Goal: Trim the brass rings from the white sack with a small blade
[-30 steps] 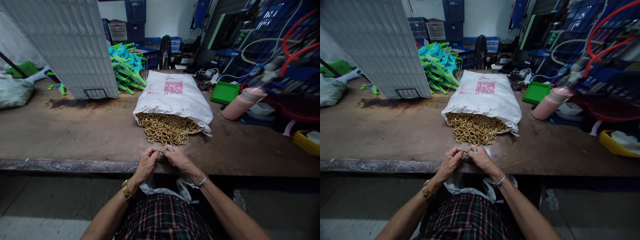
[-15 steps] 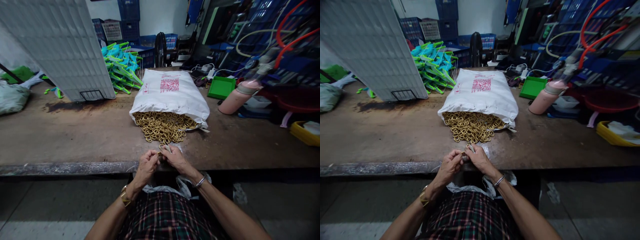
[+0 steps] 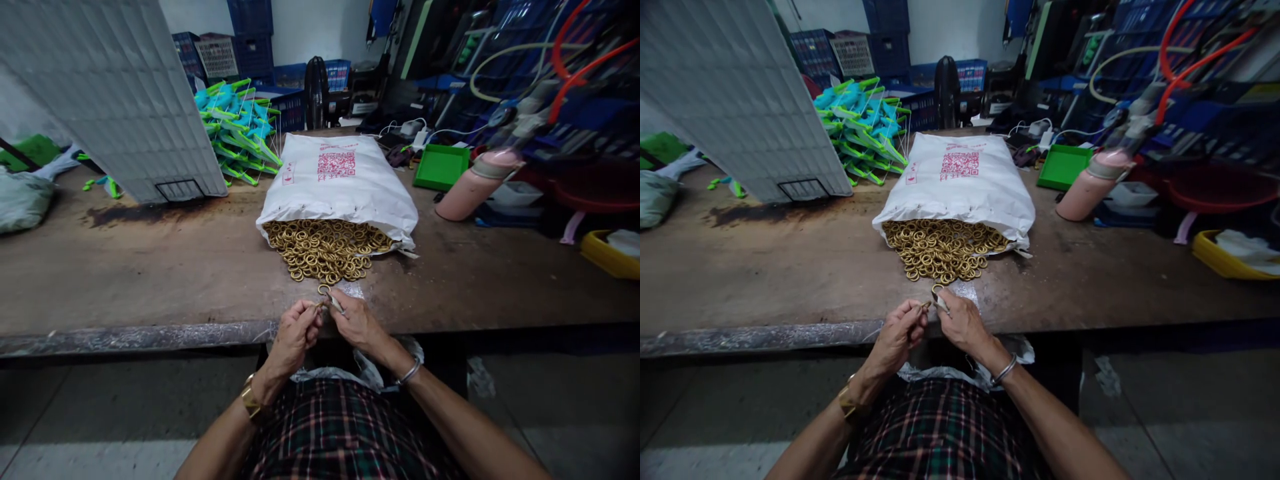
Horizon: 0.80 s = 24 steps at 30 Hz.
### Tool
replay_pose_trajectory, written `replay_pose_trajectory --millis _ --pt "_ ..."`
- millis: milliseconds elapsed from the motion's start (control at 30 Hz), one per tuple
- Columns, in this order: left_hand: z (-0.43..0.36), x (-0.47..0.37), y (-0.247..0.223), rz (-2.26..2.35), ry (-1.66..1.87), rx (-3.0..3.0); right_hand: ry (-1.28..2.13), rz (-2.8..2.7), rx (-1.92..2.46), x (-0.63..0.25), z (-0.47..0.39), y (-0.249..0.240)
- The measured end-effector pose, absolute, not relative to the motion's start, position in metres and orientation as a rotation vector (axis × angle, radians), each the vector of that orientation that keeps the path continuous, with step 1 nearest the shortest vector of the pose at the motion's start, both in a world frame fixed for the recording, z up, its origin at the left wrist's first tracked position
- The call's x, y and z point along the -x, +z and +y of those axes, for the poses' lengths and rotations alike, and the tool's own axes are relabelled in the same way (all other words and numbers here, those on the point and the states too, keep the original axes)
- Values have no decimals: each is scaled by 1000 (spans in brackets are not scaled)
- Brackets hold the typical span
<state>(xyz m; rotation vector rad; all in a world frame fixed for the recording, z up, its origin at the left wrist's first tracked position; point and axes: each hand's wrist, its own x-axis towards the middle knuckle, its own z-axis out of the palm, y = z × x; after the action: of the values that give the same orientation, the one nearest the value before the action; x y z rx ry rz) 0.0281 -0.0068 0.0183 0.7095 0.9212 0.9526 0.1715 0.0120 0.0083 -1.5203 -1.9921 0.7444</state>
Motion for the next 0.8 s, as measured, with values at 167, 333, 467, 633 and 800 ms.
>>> replay_pose_trajectory --millis 167,333,467,633,800 --pt "-7 -28 14 958 961 -746 660 -2219 1515 -169 3 4" --pt "-7 -27 8 1013 958 -776 641 -2318 1541 -166 1 3" --pt "-7 -26 6 1031 947 -841 637 -2357 1591 -165 1 6" --pt "-9 -25 3 1033 959 -858 581 -2420 1658 -163 0 8" --pt "-13 -23 5 1053 965 -890 478 -2455 1741 -159 1 9"
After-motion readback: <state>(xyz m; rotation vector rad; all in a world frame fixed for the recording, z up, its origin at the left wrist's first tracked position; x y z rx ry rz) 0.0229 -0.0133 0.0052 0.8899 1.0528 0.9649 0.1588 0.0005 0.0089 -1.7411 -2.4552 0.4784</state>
